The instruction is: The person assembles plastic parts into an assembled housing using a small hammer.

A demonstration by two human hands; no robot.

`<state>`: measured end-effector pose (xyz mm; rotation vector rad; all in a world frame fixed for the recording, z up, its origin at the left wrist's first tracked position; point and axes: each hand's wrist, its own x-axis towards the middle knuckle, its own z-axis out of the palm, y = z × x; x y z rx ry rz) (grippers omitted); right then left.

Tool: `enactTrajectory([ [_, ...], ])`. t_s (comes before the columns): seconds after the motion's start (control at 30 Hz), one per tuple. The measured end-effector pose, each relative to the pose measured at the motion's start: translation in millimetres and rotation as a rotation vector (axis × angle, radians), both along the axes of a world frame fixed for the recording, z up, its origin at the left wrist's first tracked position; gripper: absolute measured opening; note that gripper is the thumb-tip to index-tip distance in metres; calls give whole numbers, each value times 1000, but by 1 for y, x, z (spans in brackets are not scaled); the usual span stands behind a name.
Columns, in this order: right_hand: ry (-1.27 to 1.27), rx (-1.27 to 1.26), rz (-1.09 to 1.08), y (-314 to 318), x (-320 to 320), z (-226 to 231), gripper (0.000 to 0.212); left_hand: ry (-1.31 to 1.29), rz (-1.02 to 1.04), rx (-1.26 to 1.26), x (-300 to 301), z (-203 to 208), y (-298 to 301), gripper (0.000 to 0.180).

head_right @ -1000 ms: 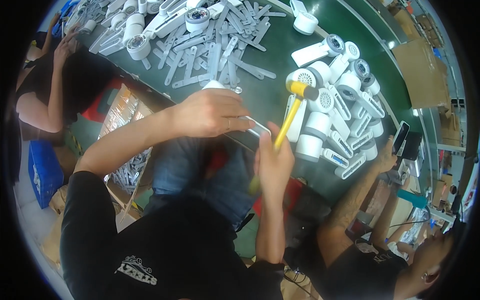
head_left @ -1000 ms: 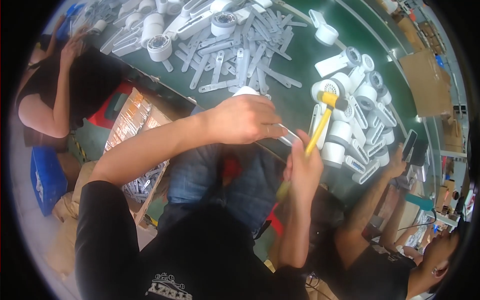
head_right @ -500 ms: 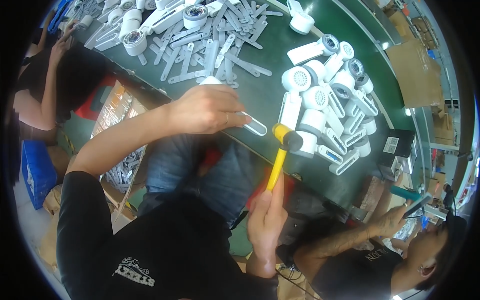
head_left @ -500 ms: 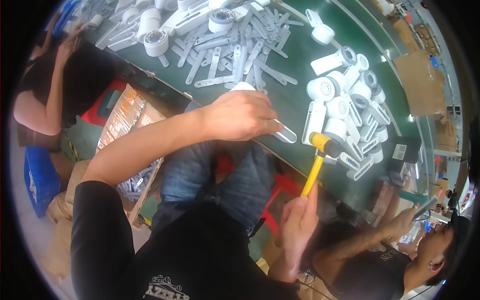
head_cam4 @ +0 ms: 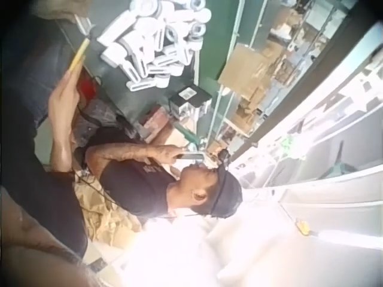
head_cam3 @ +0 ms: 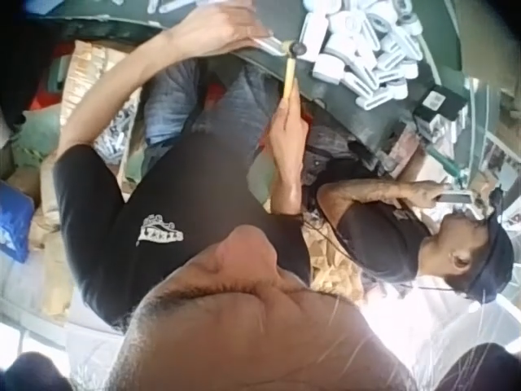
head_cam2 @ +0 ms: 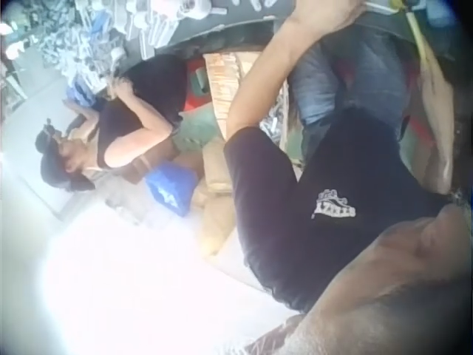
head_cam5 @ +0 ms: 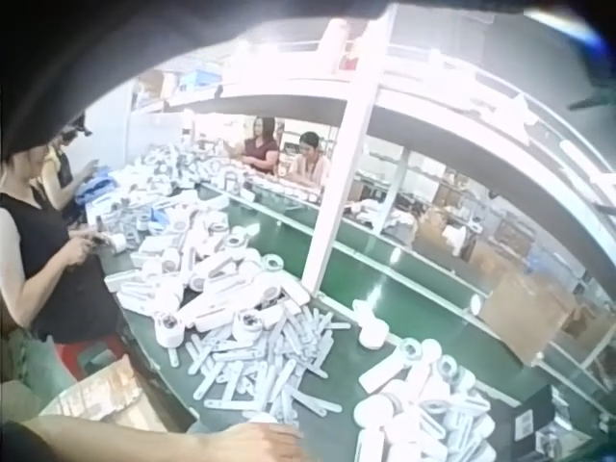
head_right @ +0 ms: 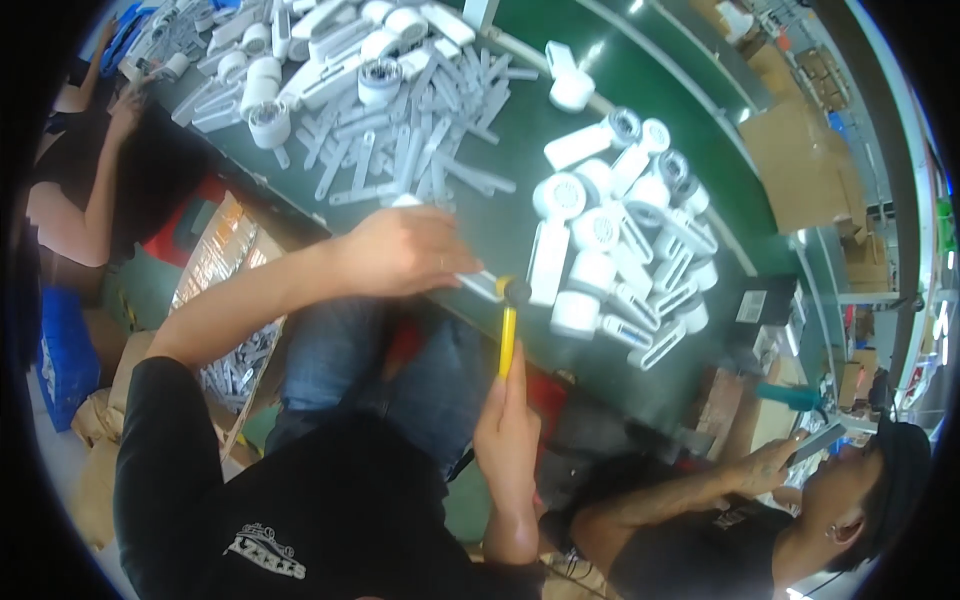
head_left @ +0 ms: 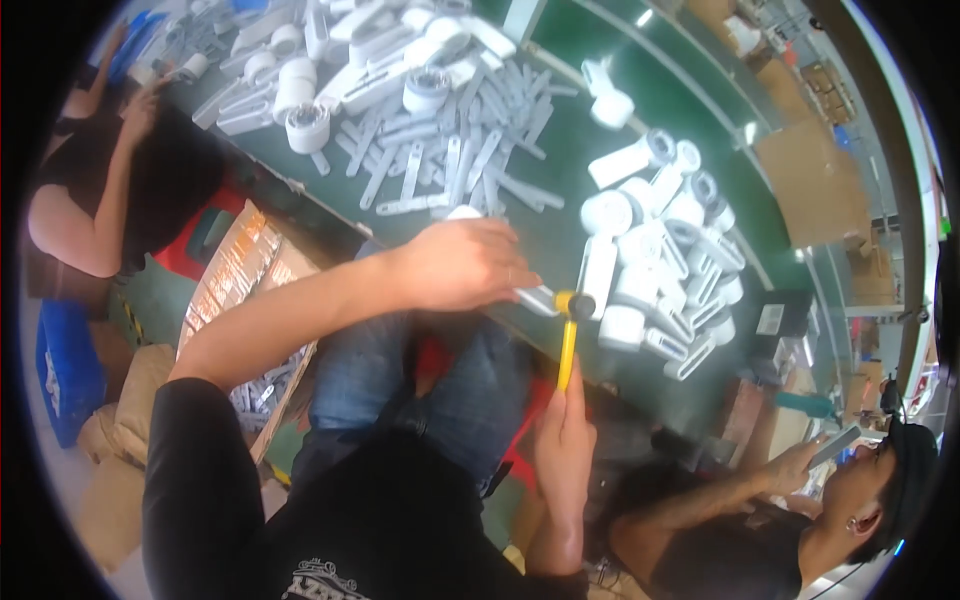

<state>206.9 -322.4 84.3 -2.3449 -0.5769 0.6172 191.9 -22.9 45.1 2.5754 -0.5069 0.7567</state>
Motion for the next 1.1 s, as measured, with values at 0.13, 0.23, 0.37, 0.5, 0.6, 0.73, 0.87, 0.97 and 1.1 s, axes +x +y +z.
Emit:
enactTrajectory([
  [0.13, 173, 255, -179, -12, -4, 14, 51, 80, -74, 256, 0, 12, -24, 18],
  [0.23, 296, 461, -360, -22, -7, 12, 56, 86, -108, 323, -5, 29, -46, 8],
  [0.37, 350, 473, -298, -21, -7, 13, 57, 165, -102, 378, 0, 49, -16, 14],
  [0.5, 292, 402, -191, -11, -12, 13, 56, 125, 133, -16, -25, 30, 5, 32],
  [0.6, 309, 348, -155, 13, -11, 26, 55, 73, 232, -141, -52, -3, 3, 42],
  [0.73, 104, 341, -113, 24, -23, 48, 55, 39, 254, -179, -50, -22, -7, 39],
  [0.87, -49, 69, 48, 44, -2, 7, 55, -48, 247, -142, -47, -14, -9, 34],
  [0.97, 112, 101, -48, 47, -1, 29, 54, -36, 263, -134, -46, -18, -2, 34],
  [1.1, -118, 45, 68, 48, 2, -3, 55, -44, 251, -168, -45, -16, -11, 34],
])
